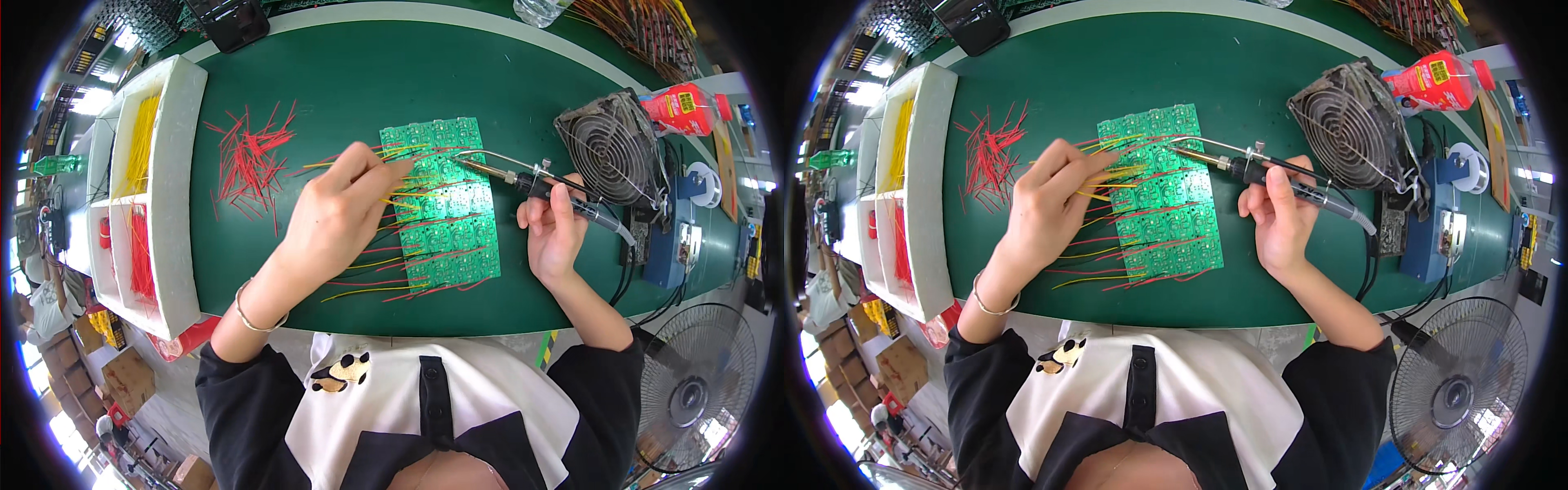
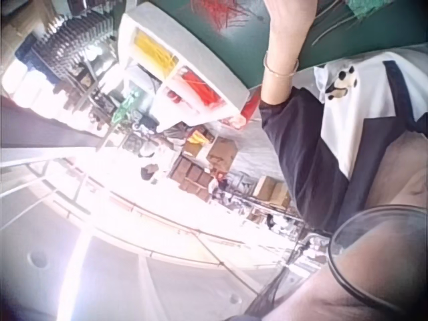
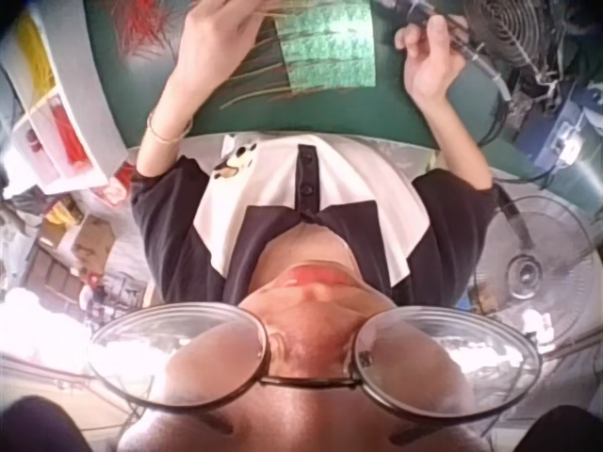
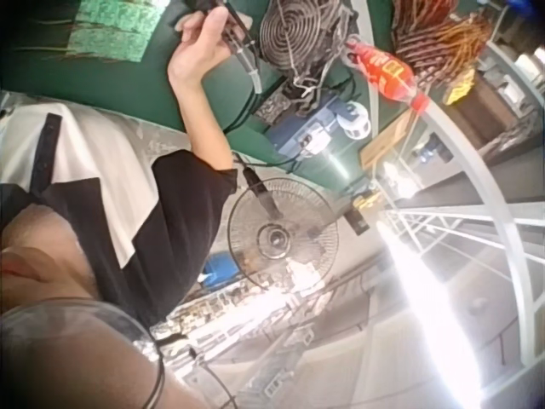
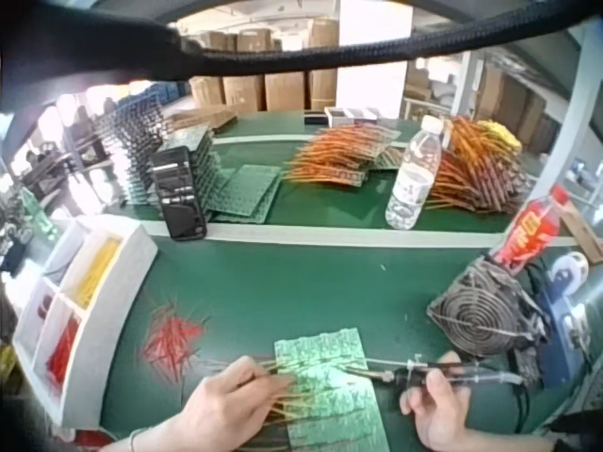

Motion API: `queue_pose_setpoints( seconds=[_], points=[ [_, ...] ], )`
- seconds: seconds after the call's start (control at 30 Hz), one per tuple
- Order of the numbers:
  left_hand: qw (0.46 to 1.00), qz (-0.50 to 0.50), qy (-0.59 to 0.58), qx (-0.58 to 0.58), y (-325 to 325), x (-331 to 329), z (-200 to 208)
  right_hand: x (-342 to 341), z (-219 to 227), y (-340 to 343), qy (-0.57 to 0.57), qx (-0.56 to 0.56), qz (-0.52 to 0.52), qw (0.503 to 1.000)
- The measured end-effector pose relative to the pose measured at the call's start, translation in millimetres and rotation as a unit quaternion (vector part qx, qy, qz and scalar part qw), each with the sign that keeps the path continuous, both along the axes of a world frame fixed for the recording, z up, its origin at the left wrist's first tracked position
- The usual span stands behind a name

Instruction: The person takes wires from a divided tray and solders them onto a circuit board using a soldering iron.

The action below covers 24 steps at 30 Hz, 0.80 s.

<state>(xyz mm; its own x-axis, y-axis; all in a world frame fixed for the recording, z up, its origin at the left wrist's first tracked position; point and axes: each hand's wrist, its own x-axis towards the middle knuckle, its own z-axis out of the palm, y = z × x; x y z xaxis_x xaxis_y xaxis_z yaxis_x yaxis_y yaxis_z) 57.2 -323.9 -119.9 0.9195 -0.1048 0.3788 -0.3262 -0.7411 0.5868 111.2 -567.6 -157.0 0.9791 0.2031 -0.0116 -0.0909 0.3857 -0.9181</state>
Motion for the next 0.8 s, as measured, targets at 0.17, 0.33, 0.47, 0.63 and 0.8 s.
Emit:
queue_pose_setpoints(
  seconds=[0.17,0.33,0.47,0.63,0.8],
  points=[
    [0.999,-0.008,0.022,-0.038,-5,0,-20,-3,1,1,-0.008,0.011,0.003,1.000],
    [0.998,-0.006,0.033,-0.050,-7,0,-29,-9,0,-1,0.004,0.013,0.023,1.000],
    [0.997,-0.004,0.009,-0.080,-3,2,-34,-8,-1,0,0.019,0.009,0.020,1.000],
    [0.995,-0.006,0.021,-0.101,-1,2,-35,-8,-2,0,0.012,-0.007,0.030,0.999],
    [0.993,0.003,0.060,-0.101,-1,1,-30,-9,-1,1,0.018,-0.008,0.023,1.000]
  ],
)
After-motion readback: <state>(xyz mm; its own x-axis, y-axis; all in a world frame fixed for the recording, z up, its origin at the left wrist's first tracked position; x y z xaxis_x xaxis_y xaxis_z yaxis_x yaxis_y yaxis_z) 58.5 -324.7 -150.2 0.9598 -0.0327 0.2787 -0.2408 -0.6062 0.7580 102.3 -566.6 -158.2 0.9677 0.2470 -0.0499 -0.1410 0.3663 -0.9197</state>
